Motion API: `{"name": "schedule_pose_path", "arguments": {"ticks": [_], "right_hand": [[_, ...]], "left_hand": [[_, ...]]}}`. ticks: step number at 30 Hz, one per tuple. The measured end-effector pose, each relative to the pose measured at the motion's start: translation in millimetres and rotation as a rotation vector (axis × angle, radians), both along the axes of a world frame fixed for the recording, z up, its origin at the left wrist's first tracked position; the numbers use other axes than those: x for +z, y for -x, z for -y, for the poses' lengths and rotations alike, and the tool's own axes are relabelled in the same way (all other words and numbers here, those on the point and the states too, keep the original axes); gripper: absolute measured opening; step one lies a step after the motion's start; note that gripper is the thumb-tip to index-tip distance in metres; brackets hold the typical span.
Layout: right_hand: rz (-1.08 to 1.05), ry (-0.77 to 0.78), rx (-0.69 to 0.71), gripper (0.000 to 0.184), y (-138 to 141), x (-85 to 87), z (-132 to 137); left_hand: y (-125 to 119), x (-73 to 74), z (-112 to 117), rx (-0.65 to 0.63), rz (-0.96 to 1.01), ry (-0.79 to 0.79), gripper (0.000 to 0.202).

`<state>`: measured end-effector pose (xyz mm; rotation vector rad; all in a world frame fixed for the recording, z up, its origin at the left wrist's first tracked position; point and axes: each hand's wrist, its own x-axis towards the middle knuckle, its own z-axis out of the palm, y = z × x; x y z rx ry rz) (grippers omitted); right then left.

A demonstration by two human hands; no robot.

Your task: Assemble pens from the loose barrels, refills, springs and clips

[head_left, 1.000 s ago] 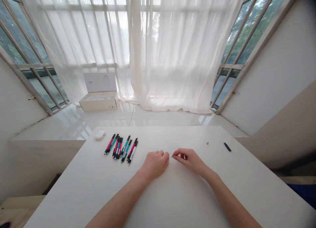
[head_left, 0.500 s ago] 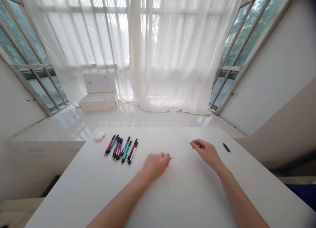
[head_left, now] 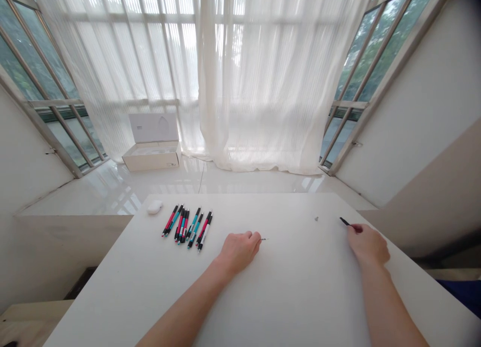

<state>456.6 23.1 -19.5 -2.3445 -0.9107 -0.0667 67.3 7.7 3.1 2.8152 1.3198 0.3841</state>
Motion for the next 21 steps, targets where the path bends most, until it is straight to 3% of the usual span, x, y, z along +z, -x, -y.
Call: {"name": "schedule_pose_path", "arguments": {"ticks": [4,7,10,13,21], "right_hand": [[-0.181,-0.34,0.174,0.036,20,18.3,-2],[-0.428,-0.428,0.494,0.048,60,37.2,0],[-0.543,-0.224,0.864,0.044,105,48.9,4],[-0.541,-0.029,1.075,0.037,135,49.0,6],[-0.5,0.064,1.156,0.034,144,44.4,6]], "left_hand": [[0,-1.5,-1,0.023,0.029,-0.002,0.023],[0,-3.2,-2,0.032,0.047,-0.009,0.022],[0,-3.7,-3,0.034,0.053,-0.009,0.021],[0,-2.9,-3,0.031,0.049,0.01,0.02],[0,0.5,-3,0.031,0.037,0.028,0.02]]}}
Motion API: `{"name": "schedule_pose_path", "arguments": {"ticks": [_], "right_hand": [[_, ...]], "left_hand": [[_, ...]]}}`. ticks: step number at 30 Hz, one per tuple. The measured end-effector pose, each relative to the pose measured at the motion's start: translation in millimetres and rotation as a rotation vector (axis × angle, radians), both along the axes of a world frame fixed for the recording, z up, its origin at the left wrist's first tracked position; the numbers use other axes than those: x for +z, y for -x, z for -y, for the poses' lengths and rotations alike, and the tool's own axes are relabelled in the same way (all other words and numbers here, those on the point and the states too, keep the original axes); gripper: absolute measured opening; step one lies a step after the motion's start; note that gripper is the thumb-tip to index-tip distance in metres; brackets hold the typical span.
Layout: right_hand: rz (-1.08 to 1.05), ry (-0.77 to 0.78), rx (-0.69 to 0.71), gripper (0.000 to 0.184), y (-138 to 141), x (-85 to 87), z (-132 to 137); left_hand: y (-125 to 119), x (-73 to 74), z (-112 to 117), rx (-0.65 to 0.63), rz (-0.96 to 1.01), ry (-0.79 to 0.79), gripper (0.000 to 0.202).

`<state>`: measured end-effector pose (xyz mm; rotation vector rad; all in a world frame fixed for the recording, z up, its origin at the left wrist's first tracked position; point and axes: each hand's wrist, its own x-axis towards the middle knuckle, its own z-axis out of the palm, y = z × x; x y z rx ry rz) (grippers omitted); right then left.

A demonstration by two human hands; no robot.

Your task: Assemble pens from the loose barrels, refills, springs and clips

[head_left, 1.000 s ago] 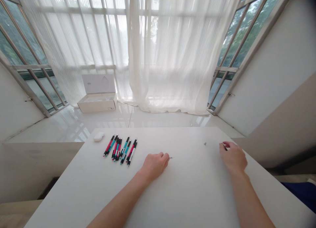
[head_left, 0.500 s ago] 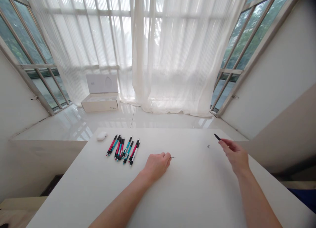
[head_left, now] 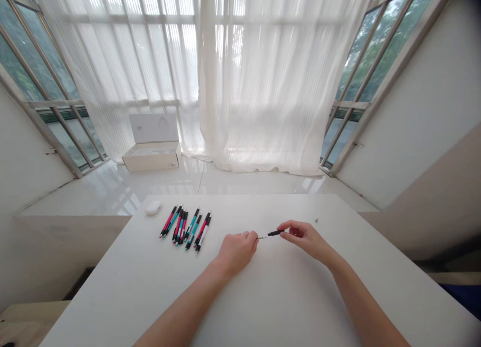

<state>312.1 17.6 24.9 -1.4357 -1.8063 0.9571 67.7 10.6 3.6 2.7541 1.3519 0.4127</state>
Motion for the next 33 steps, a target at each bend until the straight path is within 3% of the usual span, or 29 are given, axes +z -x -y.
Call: {"name": "schedule_pose_path", "arguments": {"ticks": [12,20,33], "right_hand": [[0.005,-0.002,0.034,0.027,17,-1.6,3],[0.043,-0.075,0.001,0.026,32,-7.9,4],[0.041,-0.06,0.048,0.029,34,-4.1,8]], "left_hand": [[1,1.2,2,0.005,0.036,0.013,0.023],[4,-4.6,-2,-0.117,0.178,0.04,0.024],[4,-2.3,-3,-0.093,0.103,0.082,0.015]]}}
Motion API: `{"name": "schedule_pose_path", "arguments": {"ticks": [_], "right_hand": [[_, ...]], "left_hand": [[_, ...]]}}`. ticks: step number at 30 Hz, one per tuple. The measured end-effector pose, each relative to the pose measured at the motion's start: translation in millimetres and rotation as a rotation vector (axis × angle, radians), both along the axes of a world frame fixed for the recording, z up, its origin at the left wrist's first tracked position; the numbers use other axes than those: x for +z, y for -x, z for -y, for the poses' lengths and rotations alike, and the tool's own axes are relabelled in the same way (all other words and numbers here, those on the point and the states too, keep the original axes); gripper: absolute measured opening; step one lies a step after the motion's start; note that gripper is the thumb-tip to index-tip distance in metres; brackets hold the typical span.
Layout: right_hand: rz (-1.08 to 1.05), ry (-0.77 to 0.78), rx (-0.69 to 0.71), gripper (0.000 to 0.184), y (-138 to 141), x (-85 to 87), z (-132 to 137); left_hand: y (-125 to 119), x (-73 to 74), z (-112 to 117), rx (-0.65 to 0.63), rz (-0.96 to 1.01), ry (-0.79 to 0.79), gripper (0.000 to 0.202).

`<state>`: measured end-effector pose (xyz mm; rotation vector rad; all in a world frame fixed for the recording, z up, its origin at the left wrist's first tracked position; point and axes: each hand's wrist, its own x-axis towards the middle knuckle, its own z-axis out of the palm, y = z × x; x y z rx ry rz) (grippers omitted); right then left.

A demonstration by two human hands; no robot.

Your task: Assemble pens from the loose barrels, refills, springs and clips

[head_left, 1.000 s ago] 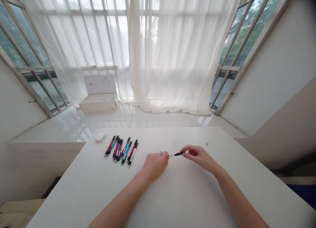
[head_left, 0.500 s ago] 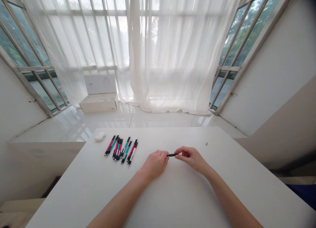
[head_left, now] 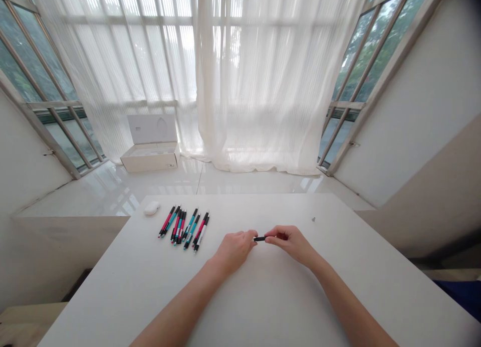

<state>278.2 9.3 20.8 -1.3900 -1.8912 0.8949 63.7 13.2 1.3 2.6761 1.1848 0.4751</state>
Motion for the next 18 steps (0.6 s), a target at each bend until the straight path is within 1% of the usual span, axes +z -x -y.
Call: {"name": "schedule_pose_path", "arguments": {"ticks": [5,8,12,16,18], "right_hand": [[0.082,-0.016,0.021,0.038,4.5,1.4,2.4],[0.101,-0.025,0.036,0.042,6.2,1.1,2.9],[0.034,-0.038,0.054,0.027,6.7,1.0,3.1],[0.039,-0.044,0.062,0.023,6.6,1.2,3.4],[0.071,-0.028,0.061,0.027,7.1,1.5,3.9]], "left_hand": [[0.1,3.1,2.5,0.01,-0.016,0.043,0.014],[-0.5,2.4,3.2,0.011,-0.006,0.036,0.014],[-1.3,0.4,2.8,0.025,-0.004,0.01,0.019],[-0.8,2.1,3.8,0.037,0.013,0.022,0.019],[-0.3,3.7,4.7,0.036,0.022,0.039,0.02]]}}
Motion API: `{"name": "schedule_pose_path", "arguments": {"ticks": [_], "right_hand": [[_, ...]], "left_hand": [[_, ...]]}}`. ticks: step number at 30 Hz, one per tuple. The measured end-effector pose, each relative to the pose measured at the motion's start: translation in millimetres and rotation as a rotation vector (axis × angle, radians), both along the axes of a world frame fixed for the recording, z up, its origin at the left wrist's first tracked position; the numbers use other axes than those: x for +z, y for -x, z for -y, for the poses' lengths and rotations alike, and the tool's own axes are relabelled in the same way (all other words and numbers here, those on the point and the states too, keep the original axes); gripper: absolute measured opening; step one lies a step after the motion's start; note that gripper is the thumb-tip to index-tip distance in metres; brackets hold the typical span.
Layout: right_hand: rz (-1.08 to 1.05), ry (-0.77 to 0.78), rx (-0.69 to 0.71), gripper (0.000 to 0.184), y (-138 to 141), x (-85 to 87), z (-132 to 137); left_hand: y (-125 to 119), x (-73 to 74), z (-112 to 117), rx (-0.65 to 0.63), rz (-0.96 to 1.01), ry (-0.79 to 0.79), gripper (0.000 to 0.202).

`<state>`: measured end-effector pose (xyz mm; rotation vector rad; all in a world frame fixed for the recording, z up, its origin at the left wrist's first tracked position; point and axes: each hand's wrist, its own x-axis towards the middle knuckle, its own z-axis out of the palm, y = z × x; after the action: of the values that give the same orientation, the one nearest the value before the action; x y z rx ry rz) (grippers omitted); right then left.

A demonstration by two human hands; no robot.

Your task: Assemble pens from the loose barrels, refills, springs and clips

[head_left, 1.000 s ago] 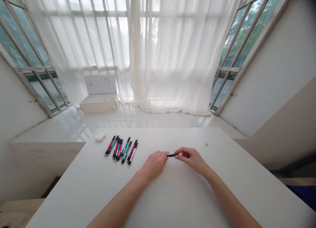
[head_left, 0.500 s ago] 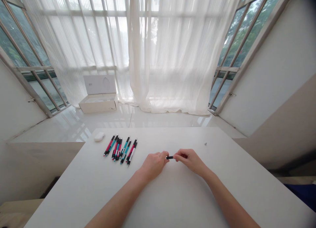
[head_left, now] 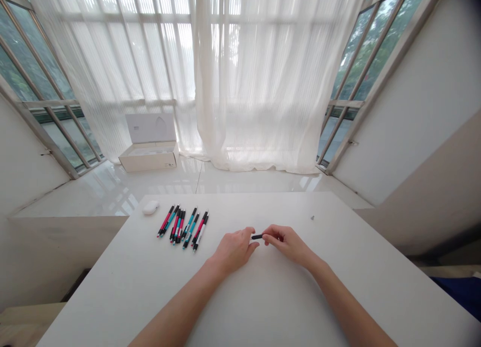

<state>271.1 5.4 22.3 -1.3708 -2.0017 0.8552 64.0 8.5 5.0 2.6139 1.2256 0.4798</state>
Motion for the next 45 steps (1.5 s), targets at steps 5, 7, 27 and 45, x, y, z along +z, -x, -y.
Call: {"name": "schedule_pose_path", "arguments": {"ticks": [5,7,27,45], "right_hand": [[0.021,0.029,0.015,0.039,3,-0.4,1],[-0.011,0.016,0.022,0.028,3,-0.8,1],[0.005,0.02,0.022,0.016,5,-2.8,1],[0.497,-0.136,-0.955,0.044,-120,-39.0,-31]], "left_hand": [[0,-0.1,-1,-0.007,-0.023,0.004,0.015],[-1,-1.2,-1,-0.008,-0.039,-0.009,0.018],[0,1.1,0,-0.011,-0.051,-0.002,0.018],[0,-5.3,-3,-0.11,0.04,-0.186,0.013]]}}
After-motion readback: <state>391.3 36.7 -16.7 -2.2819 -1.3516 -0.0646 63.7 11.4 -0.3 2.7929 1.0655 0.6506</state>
